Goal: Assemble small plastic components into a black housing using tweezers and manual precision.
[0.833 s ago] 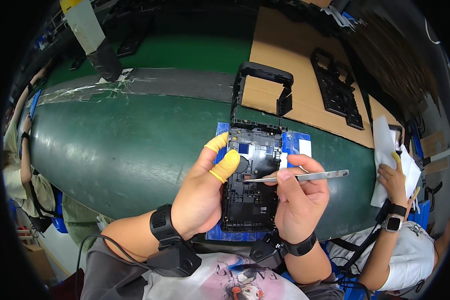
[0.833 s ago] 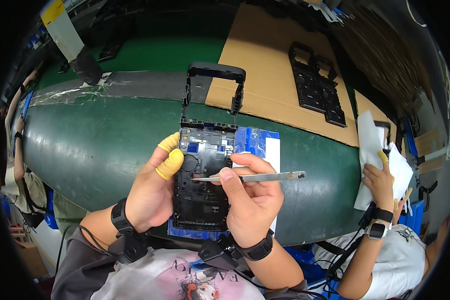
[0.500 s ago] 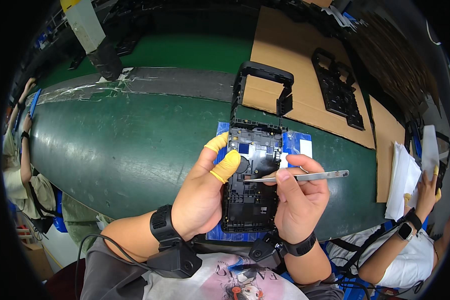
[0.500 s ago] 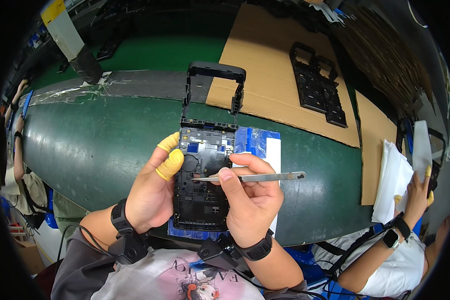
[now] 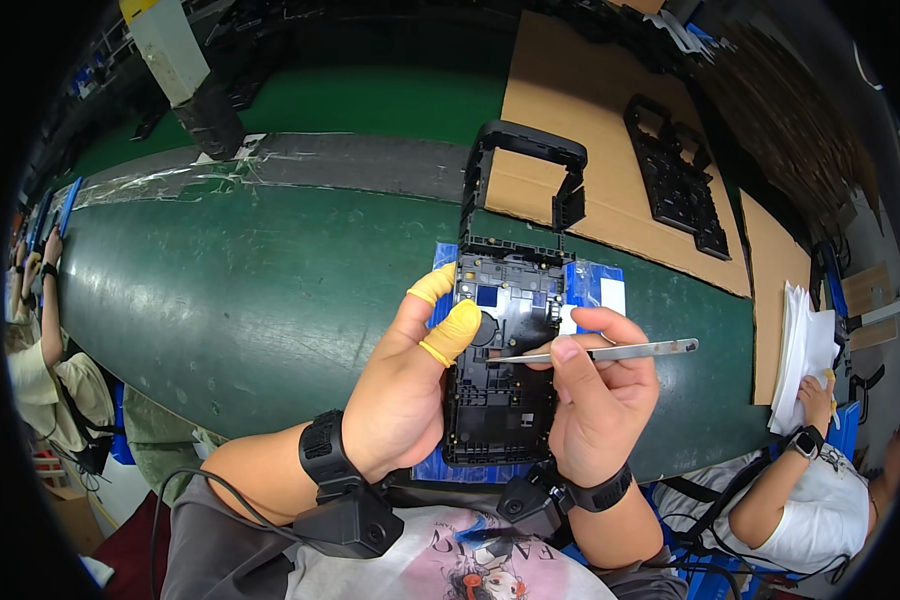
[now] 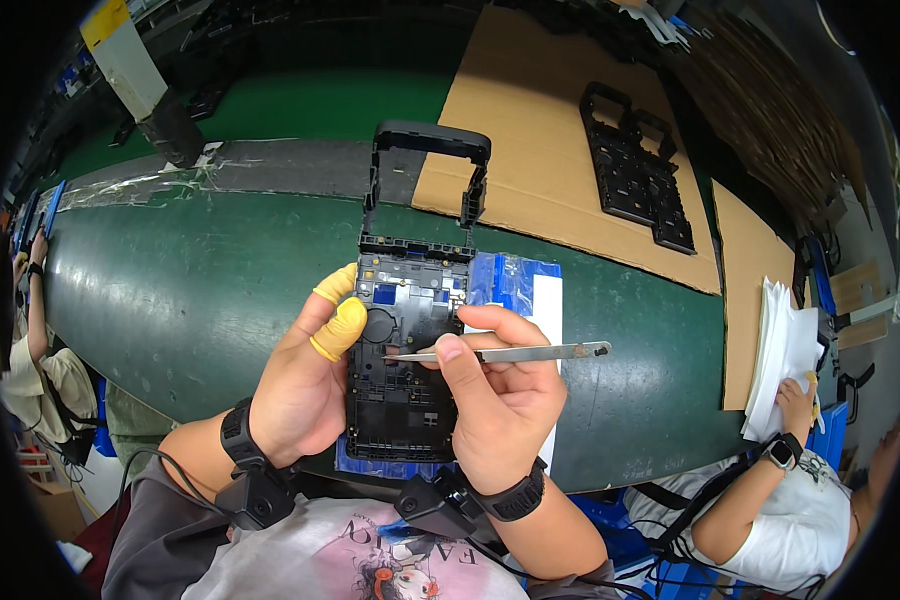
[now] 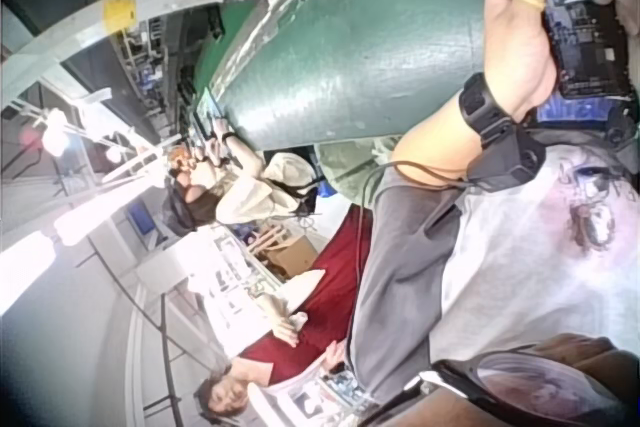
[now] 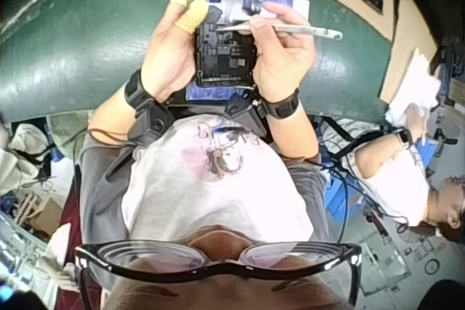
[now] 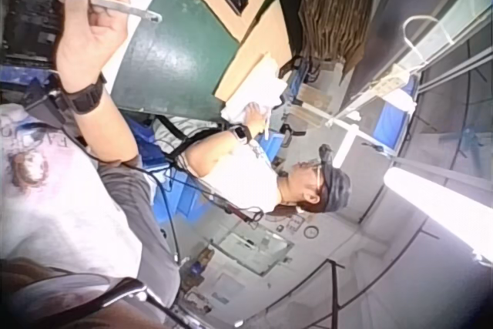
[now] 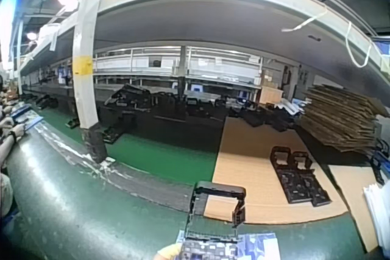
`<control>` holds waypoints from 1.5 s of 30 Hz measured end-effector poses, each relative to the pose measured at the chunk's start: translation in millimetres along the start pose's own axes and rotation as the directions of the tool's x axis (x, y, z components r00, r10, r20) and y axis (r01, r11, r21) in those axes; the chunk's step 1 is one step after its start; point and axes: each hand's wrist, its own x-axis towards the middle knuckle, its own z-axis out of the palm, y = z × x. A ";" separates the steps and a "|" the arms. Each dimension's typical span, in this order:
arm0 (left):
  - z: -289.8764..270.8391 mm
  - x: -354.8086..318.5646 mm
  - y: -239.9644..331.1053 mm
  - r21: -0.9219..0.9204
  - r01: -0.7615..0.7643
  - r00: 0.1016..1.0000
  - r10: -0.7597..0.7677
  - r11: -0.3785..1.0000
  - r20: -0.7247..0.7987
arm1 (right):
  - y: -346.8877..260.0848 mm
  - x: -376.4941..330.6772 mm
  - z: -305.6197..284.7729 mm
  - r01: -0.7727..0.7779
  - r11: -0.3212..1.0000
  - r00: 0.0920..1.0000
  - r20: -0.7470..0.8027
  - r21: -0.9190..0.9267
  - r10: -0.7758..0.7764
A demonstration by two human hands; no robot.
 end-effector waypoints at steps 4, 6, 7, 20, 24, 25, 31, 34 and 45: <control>-1.1 1.0 0.7 0.010 -0.004 1.000 0.004 1.000 0.007 | 0.1 -0.1 2.2 -0.001 1.000 1.000 -0.006 -0.006 0.001; -2.5 2.0 1.4 0.015 -0.008 1.000 0.008 1.000 0.014 | -0.8 0.6 3.7 0.007 1.000 1.000 -0.008 -0.018 -0.007; -4.0 2.5 2.0 -0.007 0.004 1.000 -0.004 1.000 0.010 | 0.2 0.9 3.5 0.009 1.000 1.000 -0.007 -0.016 -0.009; -7.9 56.9 43.4 0.102 -0.140 0.981 0.124 0.985 0.149 | -26.2 -28.5 -133.2 0.295 0.475 0.860 0.013 -0.829 -0.511; -56.3 181.8 106.1 0.414 -0.290 0.957 0.268 0.863 0.112 | -11.7 -36.8 -144.4 0.228 0.509 0.893 -0.030 -0.830 -0.448; -76.4 217.0 124.6 0.703 -0.279 0.924 0.381 0.654 0.013 | -10.7 -37.0 -146.6 0.282 0.468 0.878 0.028 -0.838 -0.478; -55.8 240.3 141.4 0.990 0.106 0.560 0.829 -0.090 0.015 | -11.3 -42.8 -149.7 0.201 0.484 0.860 -0.083 -0.851 -0.503; -16.3 242.6 109.6 0.955 0.146 0.534 0.833 -0.257 0.142 | -17.3 -49.8 -158.0 0.257 0.366 0.868 0.048 -0.894 -0.493; 79.3 236.2 -19.6 0.854 -0.361 0.782 0.377 -0.375 0.496 | -32.6 -51.0 -131.9 0.208 0.978 0.857 -0.480 -0.012 -0.189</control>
